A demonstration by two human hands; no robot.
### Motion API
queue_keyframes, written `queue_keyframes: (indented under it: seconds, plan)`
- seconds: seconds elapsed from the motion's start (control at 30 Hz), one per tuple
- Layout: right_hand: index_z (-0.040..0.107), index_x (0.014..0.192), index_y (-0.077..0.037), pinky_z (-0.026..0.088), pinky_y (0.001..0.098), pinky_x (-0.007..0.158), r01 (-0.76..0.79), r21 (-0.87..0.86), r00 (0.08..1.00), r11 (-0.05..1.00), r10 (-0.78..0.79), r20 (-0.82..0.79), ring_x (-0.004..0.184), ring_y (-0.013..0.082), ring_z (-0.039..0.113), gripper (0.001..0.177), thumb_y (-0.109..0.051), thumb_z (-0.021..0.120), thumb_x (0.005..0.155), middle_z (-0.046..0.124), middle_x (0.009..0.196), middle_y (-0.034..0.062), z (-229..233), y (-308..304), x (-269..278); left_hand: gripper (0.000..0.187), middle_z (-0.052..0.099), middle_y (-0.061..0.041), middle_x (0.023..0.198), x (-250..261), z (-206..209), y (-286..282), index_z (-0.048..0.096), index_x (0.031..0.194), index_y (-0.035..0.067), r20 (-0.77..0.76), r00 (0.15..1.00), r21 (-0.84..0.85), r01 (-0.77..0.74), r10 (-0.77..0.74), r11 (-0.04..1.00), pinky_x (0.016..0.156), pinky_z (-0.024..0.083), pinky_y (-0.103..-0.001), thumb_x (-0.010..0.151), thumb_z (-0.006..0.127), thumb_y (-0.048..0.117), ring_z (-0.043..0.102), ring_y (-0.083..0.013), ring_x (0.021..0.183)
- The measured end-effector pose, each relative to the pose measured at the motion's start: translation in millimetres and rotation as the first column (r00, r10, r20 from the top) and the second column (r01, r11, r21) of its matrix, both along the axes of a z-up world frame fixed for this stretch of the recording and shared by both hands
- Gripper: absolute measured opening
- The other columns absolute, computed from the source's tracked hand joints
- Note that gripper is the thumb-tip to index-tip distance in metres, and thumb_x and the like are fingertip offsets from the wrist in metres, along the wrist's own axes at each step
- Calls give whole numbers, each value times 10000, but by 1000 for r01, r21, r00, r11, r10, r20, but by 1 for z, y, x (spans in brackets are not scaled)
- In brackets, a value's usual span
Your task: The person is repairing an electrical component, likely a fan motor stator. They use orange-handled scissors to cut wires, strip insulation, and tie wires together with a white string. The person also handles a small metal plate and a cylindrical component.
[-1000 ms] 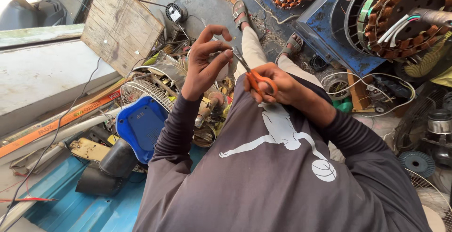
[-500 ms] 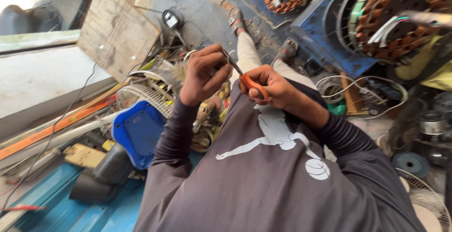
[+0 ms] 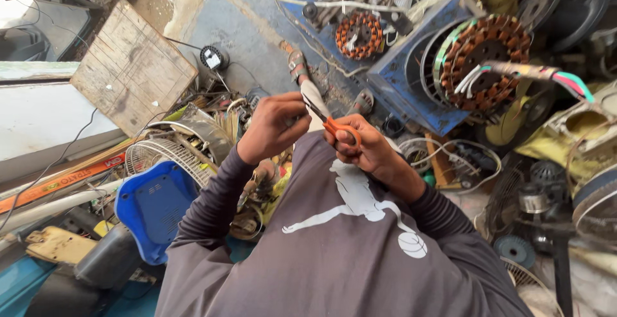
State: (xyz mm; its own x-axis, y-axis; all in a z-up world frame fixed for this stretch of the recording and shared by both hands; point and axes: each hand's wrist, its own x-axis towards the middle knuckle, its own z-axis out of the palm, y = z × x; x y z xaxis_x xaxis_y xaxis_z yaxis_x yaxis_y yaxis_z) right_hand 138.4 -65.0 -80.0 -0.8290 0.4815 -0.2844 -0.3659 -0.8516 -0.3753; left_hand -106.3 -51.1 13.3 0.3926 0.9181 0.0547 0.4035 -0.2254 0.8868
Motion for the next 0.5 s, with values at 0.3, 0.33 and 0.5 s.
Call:
queue_keyframes:
  seconds: [0.3,0.33,0.5]
  plan:
    - [613,910,26,297,191,396,-61,-67,998,996,61,-13,402,-8,346,413,-349,783,929,438,535,-77,-13,1,5,146,509,-126,766,-13,-15,3,580,817,-57,145,987,-185,102,-75,977,648,442,-380,896,634,54,516,-259,663]
    - [610,918,25,297,193,406,-63,-59,998,996,63,-9,413,-5,342,409,-345,784,932,435,545,-76,-13,1,5,142,503,-124,763,-14,-16,2,581,820,-59,154,985,-198,110,-80,974,645,439,-377,893,631,51,511,-250,663]
    - [624,959,48,317,220,448,-31,-210,995,977,9,-101,446,31,327,437,-360,773,913,433,568,-43,-12,-2,0,196,451,-120,765,-15,-22,1,541,811,-80,163,985,-191,96,-65,977,636,404,-372,925,638,46,457,-222,666]
